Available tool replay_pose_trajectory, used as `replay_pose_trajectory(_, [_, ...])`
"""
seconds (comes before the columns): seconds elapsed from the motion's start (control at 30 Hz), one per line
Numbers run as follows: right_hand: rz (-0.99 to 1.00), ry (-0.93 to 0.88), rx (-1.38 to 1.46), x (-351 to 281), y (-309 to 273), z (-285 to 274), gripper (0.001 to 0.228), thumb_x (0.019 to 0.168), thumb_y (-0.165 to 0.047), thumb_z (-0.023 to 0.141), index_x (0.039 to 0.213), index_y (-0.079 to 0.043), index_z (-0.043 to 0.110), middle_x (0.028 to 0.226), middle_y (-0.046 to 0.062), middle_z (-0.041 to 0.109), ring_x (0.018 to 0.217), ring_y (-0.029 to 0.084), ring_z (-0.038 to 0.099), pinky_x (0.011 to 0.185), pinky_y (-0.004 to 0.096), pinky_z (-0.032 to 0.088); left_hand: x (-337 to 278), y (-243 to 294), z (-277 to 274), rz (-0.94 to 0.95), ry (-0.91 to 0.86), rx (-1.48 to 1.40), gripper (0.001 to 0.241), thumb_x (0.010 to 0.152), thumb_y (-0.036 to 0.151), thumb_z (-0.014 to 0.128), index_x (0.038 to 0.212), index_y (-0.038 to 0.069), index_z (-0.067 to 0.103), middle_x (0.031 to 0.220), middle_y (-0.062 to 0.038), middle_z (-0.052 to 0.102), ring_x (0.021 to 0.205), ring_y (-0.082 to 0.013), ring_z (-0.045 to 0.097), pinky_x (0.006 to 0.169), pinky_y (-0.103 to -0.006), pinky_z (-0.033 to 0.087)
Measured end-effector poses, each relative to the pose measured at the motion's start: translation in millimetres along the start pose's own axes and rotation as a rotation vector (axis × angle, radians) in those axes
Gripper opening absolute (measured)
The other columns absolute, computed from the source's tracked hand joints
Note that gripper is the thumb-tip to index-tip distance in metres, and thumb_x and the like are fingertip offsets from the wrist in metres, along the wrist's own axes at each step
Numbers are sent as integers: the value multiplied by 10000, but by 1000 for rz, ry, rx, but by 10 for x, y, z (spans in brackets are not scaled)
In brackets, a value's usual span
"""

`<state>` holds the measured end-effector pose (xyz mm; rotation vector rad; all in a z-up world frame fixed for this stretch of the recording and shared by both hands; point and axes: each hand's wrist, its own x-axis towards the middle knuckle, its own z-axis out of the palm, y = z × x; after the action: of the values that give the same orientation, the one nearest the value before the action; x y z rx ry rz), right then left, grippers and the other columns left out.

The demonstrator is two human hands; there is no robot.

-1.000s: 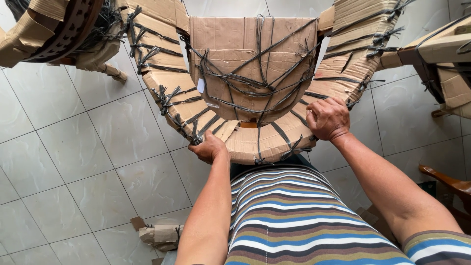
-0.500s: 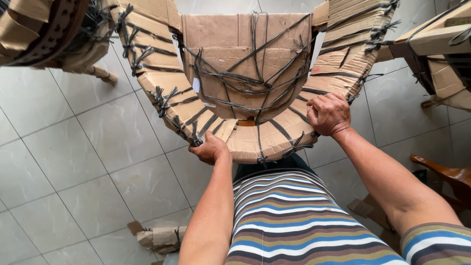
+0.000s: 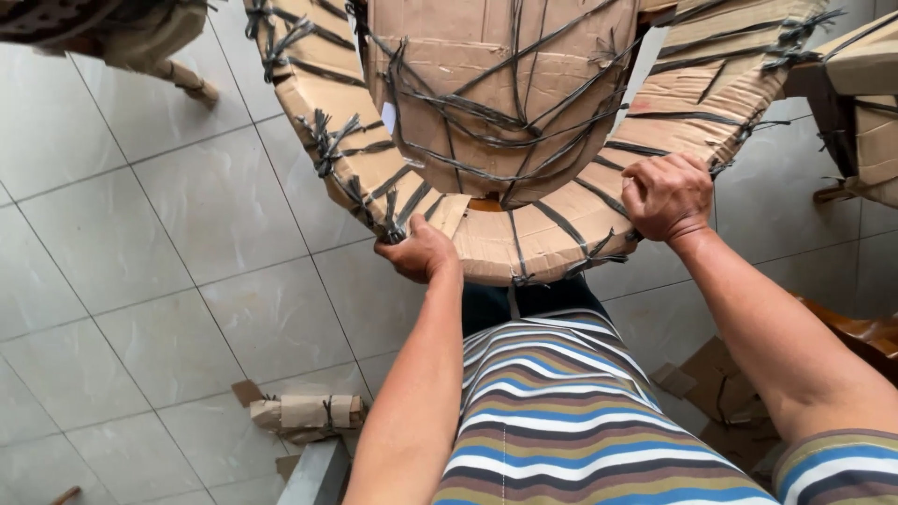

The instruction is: Wrapping a wooden chair frame with protective cardboard strips and securing them with plastic ties.

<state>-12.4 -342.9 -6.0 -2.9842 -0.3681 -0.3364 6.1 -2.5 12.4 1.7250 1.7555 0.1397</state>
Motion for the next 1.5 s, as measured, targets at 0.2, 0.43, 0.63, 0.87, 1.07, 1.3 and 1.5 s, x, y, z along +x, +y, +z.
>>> replay_pose_trajectory(0.2, [13, -6, 20, 56, -30, -14, 120, 831, -257, 607, 874, -278, 717, 775, -39, 686, 830, 177, 728, 950, 315, 533, 27, -24, 20, 12, 1, -2, 613, 670, 315, 692, 1257, 164, 599, 1109, -126, 750, 1105, -379, 712, 904, -480, 557])
replay_pose_trajectory(0.43, [-46, -72, 48, 52, -4, -56, 118, 812, -257, 625, 880, -296, 713, 795, -57, 685, 839, 164, 720, 948, 309, 525, 84, -121, 105, -31, 38, 6, 613, 670, 342, 703, 1255, 182, 609, 1109, -114, 752, 1103, -368, 714, 892, -479, 561])
replay_pose_trajectory(0.63, [72, -803, 105, 702, -204, -204, 290, 949, -350, 541, 1113, -202, 728, 979, 80, 766, 1101, 301, 725, 1018, 434, 487, 140, -171, 162, -32, 70, 26, 621, 652, 327, 709, 1252, 197, 613, 1093, -95, 756, 1088, -369, 718, 889, -474, 558])
replay_pose_trajectory(0.87, [-262, -1256, 191, 1448, -672, 872, 441, 911, -375, 548, 1275, -162, 677, 1250, 178, 694, 1143, 436, 693, 1004, 530, 541, 110, -155, 184, -14, 124, 39, 638, 638, 341, 754, 1246, 183, 640, 1099, -104, 754, 1107, -354, 708, 900, -470, 558])
replay_pose_trajectory(1.07, [-454, -1445, 67, 1028, -997, 1922, 587, 905, -339, 515, 1478, -212, 514, 1562, 83, 387, 1478, 343, 431, 1066, 456, 544, 110, -133, 205, -8, 145, 55, 668, 648, 348, 789, 1271, 156, 642, 1144, -124, 743, 1150, -362, 684, 948, -477, 545])
replay_pose_trajectory(1.3, [-2, -1549, 191, -58, -866, 3391, 635, 966, -303, 345, 1599, -241, 363, 1739, 61, -2, 1235, 496, 624, 1077, 586, 493, 87, -92, 180, -25, 147, 63, 672, 646, 347, 802, 1266, 137, 647, 1142, -129, 741, 1156, -365, 679, 967, -476, 539])
replay_pose_trajectory(1.5, [-1003, -344, 366, -33, -476, 3526, 256, 806, -94, 541, 869, 66, 731, 811, 217, 721, 882, 430, 751, 1010, 466, 537, 92, -80, 164, 4, 144, 48, 641, 657, 344, 804, 1245, 139, 653, 1130, -119, 745, 1148, -356, 684, 965, -470, 538])
